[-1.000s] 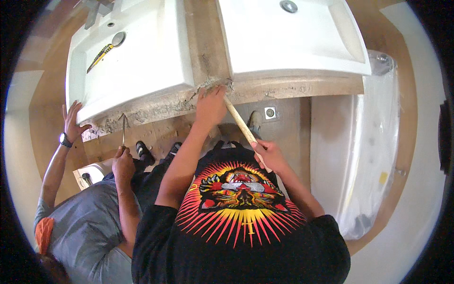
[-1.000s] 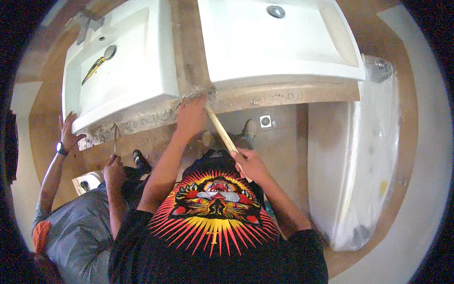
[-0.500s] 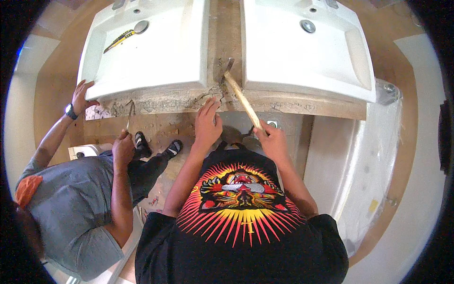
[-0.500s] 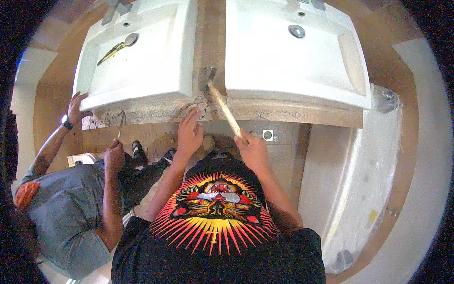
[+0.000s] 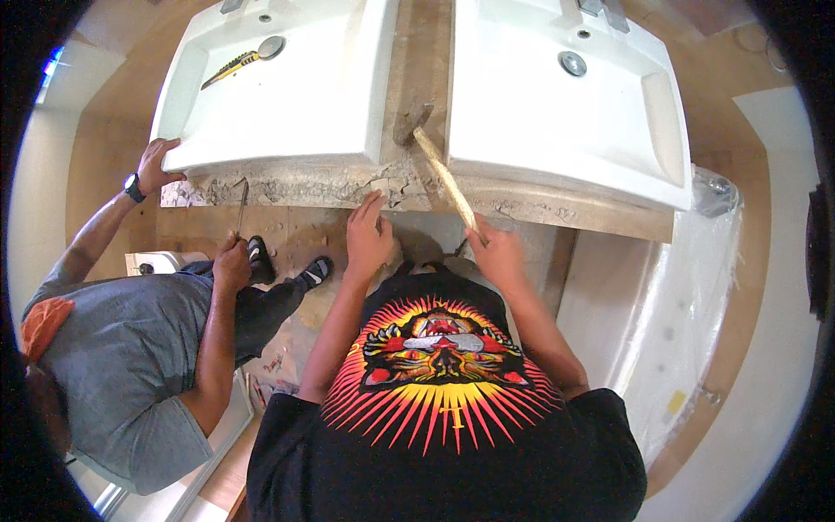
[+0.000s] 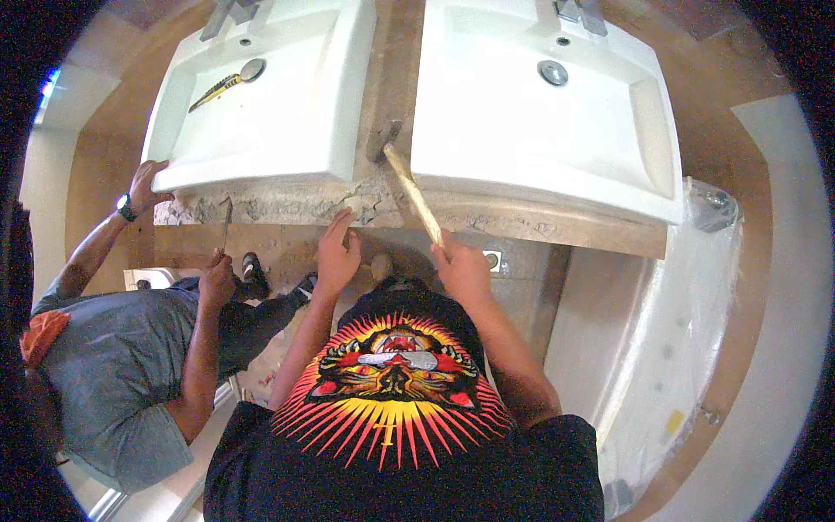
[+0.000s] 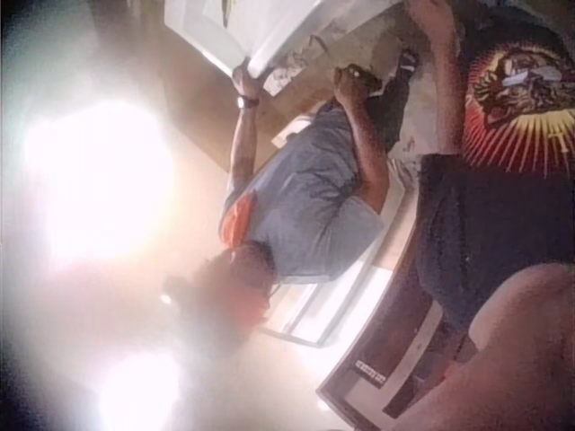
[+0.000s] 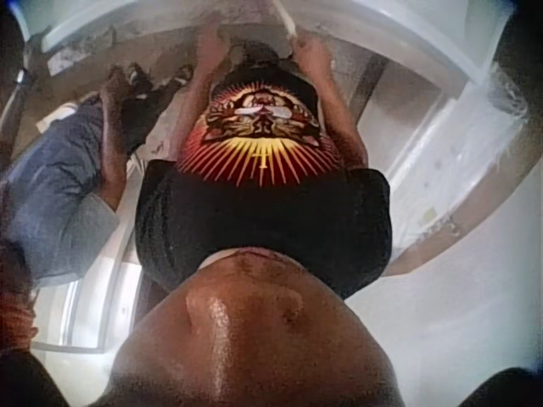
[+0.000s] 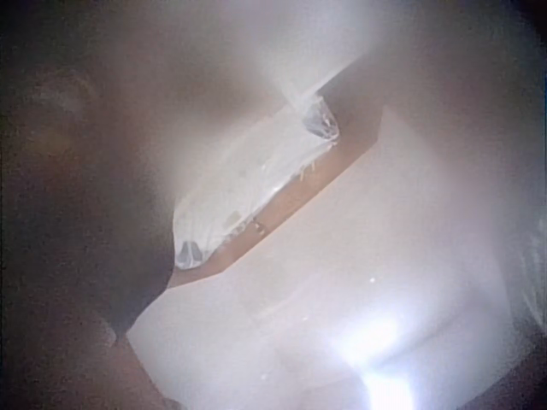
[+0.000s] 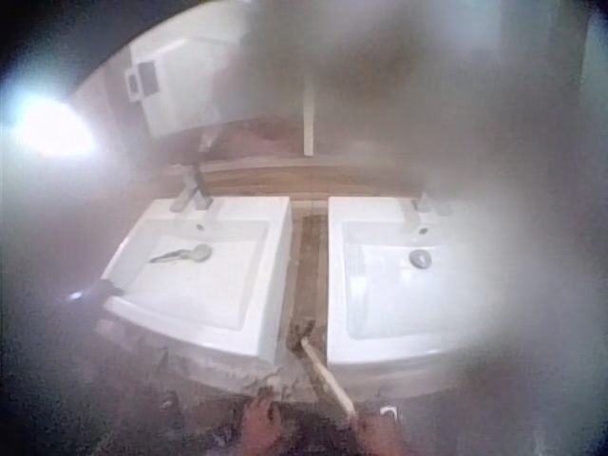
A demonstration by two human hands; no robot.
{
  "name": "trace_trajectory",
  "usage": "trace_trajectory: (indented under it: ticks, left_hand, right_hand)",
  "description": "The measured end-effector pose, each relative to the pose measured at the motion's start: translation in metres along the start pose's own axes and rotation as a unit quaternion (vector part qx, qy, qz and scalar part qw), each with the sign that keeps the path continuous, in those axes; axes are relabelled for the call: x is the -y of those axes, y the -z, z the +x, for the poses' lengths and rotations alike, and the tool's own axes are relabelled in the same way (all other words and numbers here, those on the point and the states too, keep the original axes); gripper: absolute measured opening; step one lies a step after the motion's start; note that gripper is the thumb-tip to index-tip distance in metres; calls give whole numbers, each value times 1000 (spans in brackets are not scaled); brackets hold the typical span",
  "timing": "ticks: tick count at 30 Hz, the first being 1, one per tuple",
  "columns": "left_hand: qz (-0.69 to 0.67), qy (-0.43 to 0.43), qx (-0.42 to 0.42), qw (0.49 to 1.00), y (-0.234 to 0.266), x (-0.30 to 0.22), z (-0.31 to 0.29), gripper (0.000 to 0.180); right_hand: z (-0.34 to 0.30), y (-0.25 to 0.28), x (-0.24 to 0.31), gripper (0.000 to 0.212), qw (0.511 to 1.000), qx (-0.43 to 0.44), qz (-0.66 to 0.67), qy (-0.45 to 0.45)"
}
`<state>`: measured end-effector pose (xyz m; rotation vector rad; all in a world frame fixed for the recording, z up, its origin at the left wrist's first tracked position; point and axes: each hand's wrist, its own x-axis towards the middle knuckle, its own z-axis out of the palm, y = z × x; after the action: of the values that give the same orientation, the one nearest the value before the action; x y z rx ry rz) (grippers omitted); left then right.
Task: The person uses a wooden stick to scrape and remove debris from the gap between two white bathroom sinks. The person repeatedly scrapes the same area while another person stands nearby.
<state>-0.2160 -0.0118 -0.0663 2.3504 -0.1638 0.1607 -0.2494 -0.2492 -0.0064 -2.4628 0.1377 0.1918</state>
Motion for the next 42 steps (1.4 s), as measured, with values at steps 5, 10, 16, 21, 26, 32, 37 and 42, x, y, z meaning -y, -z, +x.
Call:
trace_trajectory:
  ticks: [5, 10, 16, 21, 26, 32, 37, 42]
  left_hand:
    - [-7, -24, -12, 1000, 2, -10, 15, 31]
    - [-11, -111, -72, 991, 22, -32, 39, 29]
    - [14, -185, -180, 966, 58, -31, 93, 27]
    - [50, -173, -160, 971, 66, -20, 142, 23]
    - [89, -109, -57, 988, 56, -15, 180, 32]
    - [72, -114, -43, 990, 42, -3, 214, 33]
    - [50, -93, -32, 994, 40, 1, 232, 35]
    - [104, -93, -49, 989, 38, -3, 230, 38]
  right_hand:
    - [0, -11, -6, 32, 1000, 13, 10, -14]
    - [10, -16, 1, 34, 997, 21, 67, -13]
    - [22, -24, 2, 37, 996, 55, 61, -43]
    - [49, -51, 10, 52, 994, 32, 50, -93]
    - [70, -78, 22, 47, 983, -4, 112, -148]
    - [85, -85, 25, 48, 961, -2, 220, -168]
    - [100, -81, 35, 55, 933, 21, 277, -230]
    - [87, -76, 36, 56, 925, 60, 290, -237]
